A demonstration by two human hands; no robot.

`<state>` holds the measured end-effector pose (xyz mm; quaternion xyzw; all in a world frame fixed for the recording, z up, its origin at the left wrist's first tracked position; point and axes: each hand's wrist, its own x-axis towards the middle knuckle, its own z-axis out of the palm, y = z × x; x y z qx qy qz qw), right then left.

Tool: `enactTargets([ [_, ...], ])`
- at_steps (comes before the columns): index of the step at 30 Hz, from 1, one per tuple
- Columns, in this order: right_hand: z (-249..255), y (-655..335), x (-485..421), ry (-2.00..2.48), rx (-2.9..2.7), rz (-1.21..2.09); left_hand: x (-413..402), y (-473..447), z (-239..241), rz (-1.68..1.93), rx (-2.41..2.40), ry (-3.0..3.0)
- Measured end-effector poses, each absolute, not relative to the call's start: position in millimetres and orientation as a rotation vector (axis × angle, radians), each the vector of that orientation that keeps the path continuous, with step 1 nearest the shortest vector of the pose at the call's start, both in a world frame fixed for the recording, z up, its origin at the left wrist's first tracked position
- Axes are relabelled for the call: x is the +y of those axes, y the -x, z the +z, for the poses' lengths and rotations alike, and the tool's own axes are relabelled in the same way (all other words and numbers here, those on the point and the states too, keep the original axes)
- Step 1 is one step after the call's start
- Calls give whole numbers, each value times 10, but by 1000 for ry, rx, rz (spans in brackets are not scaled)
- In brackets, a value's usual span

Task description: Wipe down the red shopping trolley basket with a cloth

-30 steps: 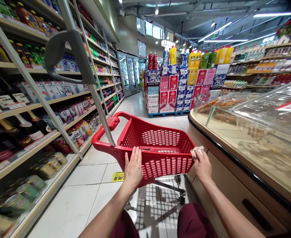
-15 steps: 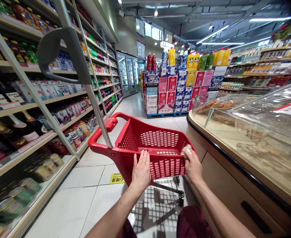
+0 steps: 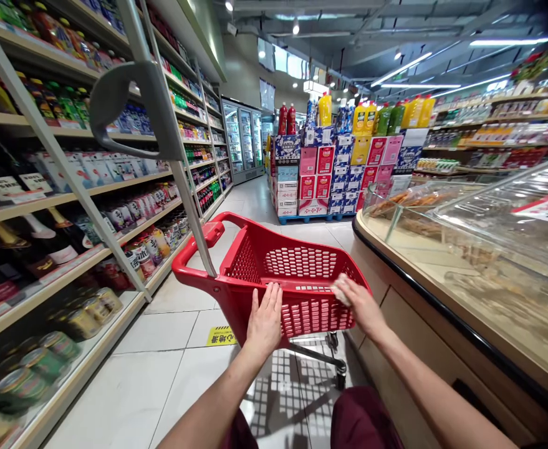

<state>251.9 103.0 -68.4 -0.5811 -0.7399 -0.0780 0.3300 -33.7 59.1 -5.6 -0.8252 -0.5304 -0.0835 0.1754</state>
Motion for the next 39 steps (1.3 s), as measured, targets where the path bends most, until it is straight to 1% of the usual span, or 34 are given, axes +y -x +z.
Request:
enactTargets([
  [2,-748,-2693,961,1676,-1788,-258,575,313,-75,-247,-1521,2328],
  [4,-758,-2552,894,1691,-1712,-277,557,280,-97,-253,-1549,2305],
  [8,-669,-1790,833,1322,-1868,-256,533,273,-115,-251,-1542,2279],
  [10,-665,-1677,823,1233,-1930,-259,526,302,-114,-246,-1526,2279],
  [12,-729,-1886,803,1316,-1878,-280,518,322,-116,-243,-1525,2282],
  [15,-833,-2345,763,1583,-1668,-323,504,304,-125,-246,-1539,2287],
  [17,-826,-2355,736,1657,-1581,-313,497,270,-127,-247,-1550,2284],
  [19,-760,-2063,721,1548,-1633,-267,494,247,-121,-241,-1554,2278],
  [21,-683,-1704,732,1332,-1794,-226,496,255,-105,-234,-1537,2285],
  [23,-656,-1574,751,1211,-1885,-216,499,298,-81,-237,-1522,2293],
  [25,-711,-1776,752,1288,-1842,-223,500,357,-57,-255,-1559,2271],
  [28,-837,-2276,738,1603,-1609,-241,492,417,-37,-272,-1623,2245],
  [30,-849,-2319,733,1680,-1518,-225,487,420,-33,-266,-1619,2251],
  [36,-634,-1440,768,1194,-1840,-131,484,426,-4,-244,-1627,2221],
  [39,-696,-1684,765,1353,-1742,-162,473,452,1,-240,-1617,2249],
])
